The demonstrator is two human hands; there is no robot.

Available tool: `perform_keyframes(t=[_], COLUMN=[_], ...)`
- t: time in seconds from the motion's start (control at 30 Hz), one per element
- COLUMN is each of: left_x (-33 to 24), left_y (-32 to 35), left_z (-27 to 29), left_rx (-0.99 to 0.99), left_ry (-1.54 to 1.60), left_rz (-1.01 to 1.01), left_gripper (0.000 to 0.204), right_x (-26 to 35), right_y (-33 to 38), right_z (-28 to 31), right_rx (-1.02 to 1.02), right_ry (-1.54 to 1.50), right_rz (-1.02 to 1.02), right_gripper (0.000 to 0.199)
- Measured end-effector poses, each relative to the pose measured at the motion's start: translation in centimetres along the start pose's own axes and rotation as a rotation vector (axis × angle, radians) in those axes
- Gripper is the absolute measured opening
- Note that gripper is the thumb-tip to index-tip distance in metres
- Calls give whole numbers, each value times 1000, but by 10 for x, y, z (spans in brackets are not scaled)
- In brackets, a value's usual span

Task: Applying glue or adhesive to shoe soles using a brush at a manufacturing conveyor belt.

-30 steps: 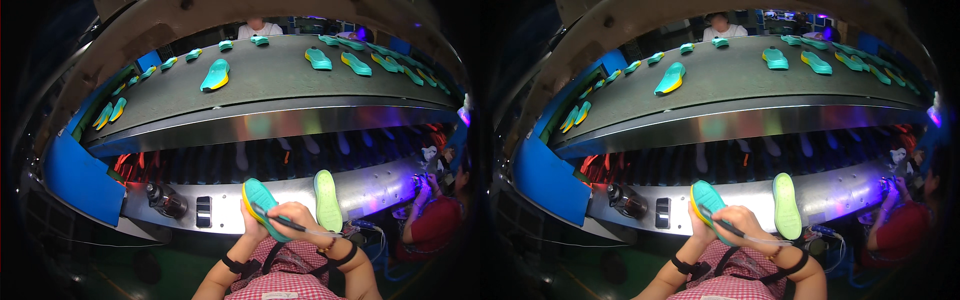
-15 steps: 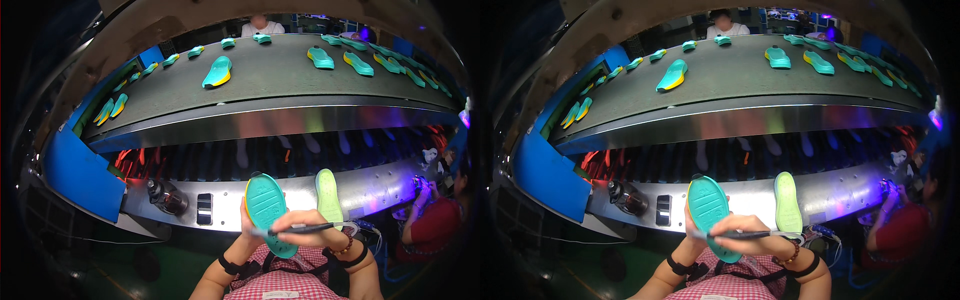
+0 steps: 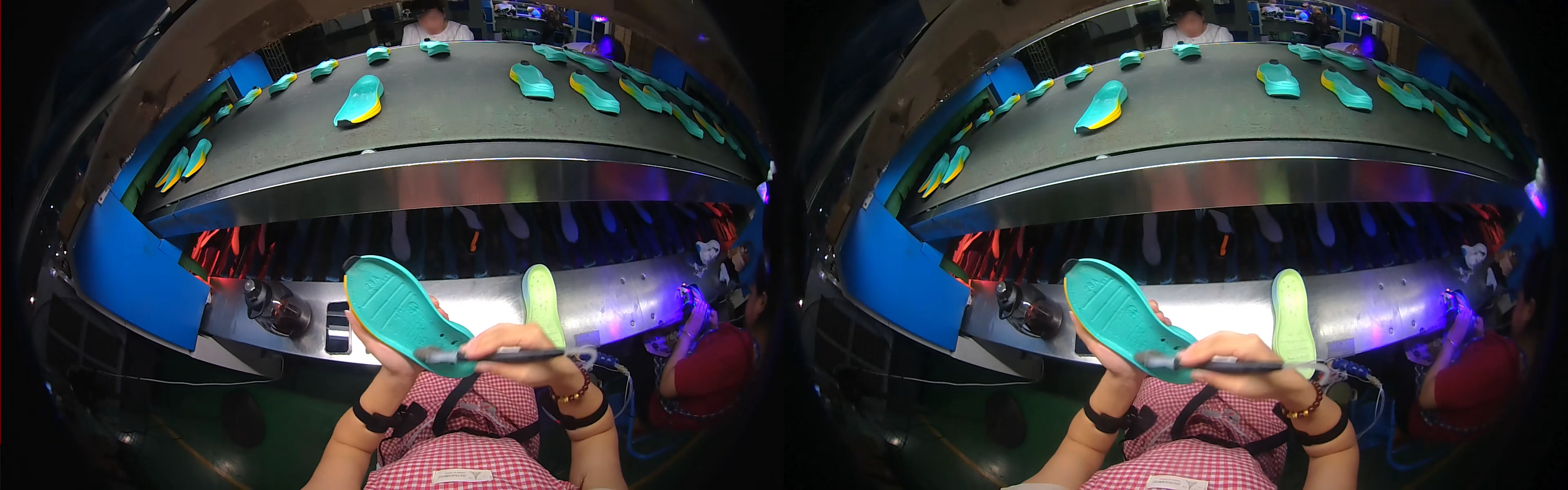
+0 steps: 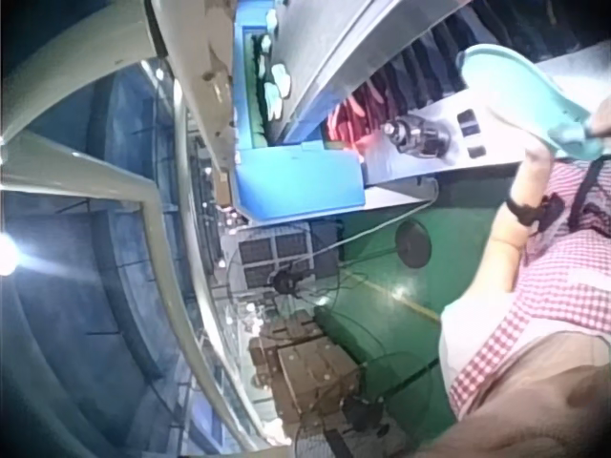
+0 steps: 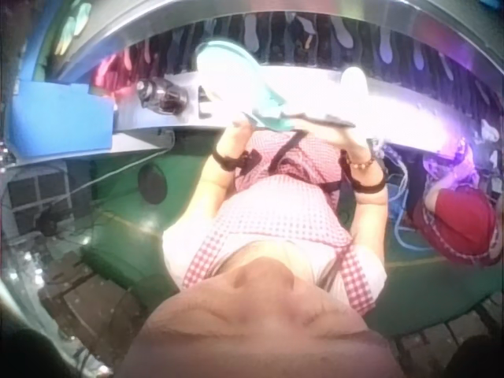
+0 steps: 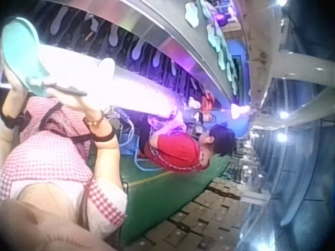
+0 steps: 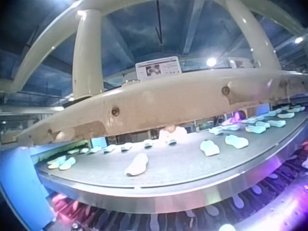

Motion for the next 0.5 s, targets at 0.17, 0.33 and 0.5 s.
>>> perform_keyframes(t=[0.17,0.33,0.5], left_x=[-18,-24,-21], left_y=[-2,-3,2], left_z=[-8,-12,-17], left_rx=[25,14,4], left_ry=[16,-36,-67], left_rz=[-60,-107,-43], left_gripper=[94,94,94], right_x=[12,9,-5], right_y=[13,9,16], right_z=[-5,-9,3], right_rx=[69,97,24], right_ry=[-142,-67,-290], right_rz=[80,99,-33], right_gripper=[22,23,22])
Point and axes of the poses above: each hand's wrist, its own y-axis away from the middle knuckle, its own z-axis out of the back of the hand, x = y × z, the point moved 8 cm from there along -y, towards the middle knuckle, and after that the axes turned 13 degrees about y, right-handed, at the moved point
